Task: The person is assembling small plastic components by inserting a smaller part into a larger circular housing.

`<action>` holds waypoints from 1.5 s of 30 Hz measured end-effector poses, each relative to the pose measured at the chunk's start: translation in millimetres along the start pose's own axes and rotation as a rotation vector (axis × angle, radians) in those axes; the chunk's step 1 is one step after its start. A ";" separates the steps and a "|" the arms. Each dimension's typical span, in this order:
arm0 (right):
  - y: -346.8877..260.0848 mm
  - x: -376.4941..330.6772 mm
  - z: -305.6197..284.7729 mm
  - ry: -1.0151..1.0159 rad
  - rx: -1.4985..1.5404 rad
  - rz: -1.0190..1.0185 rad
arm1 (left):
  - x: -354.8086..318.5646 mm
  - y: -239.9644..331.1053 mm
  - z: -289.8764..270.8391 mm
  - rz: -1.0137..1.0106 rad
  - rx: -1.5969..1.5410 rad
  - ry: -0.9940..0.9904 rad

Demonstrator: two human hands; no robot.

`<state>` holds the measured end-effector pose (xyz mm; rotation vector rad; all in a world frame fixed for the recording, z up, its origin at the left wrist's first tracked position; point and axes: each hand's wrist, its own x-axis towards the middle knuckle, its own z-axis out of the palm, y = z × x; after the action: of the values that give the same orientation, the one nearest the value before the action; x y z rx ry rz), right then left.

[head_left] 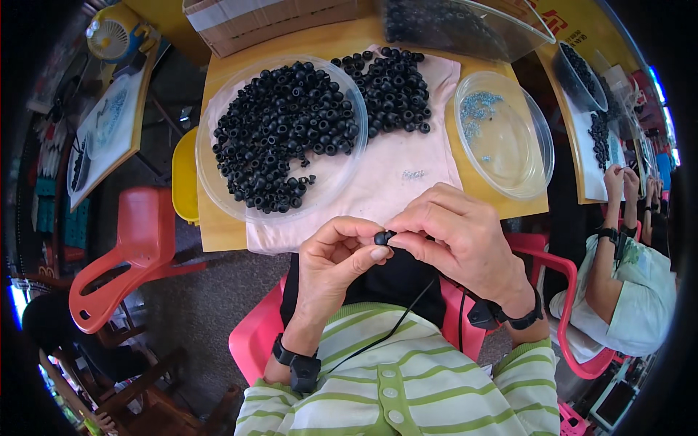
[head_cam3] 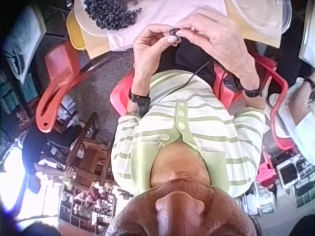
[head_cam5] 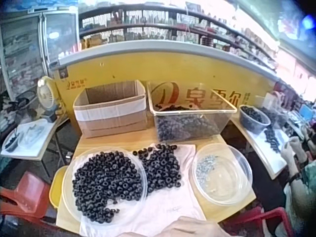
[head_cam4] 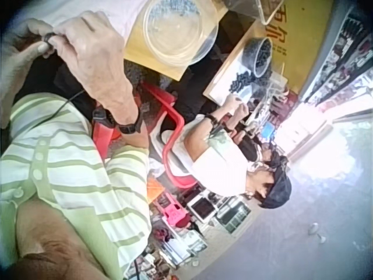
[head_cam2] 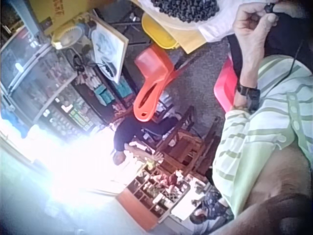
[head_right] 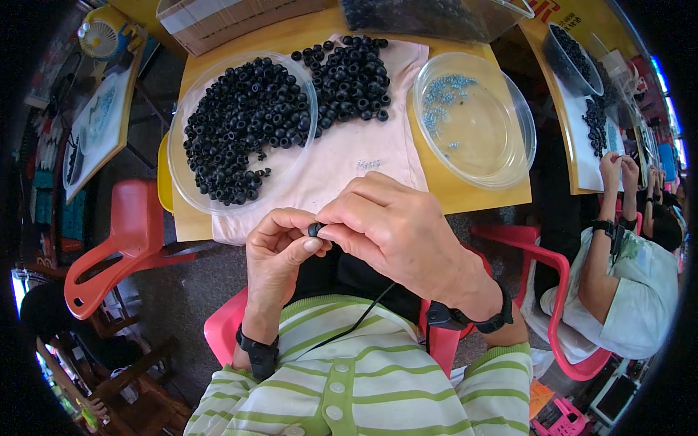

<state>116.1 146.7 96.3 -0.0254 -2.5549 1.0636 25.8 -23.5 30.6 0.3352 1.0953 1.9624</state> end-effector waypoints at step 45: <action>11.4 10.7 -19.4 0.077 -0.283 -0.200 | 21.1 23.6 18.3 -0.149 0.023 -0.023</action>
<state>111.4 169.8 104.5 0.1106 -2.5531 0.6121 10.7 -2.8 56.7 0.2791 1.0973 1.8119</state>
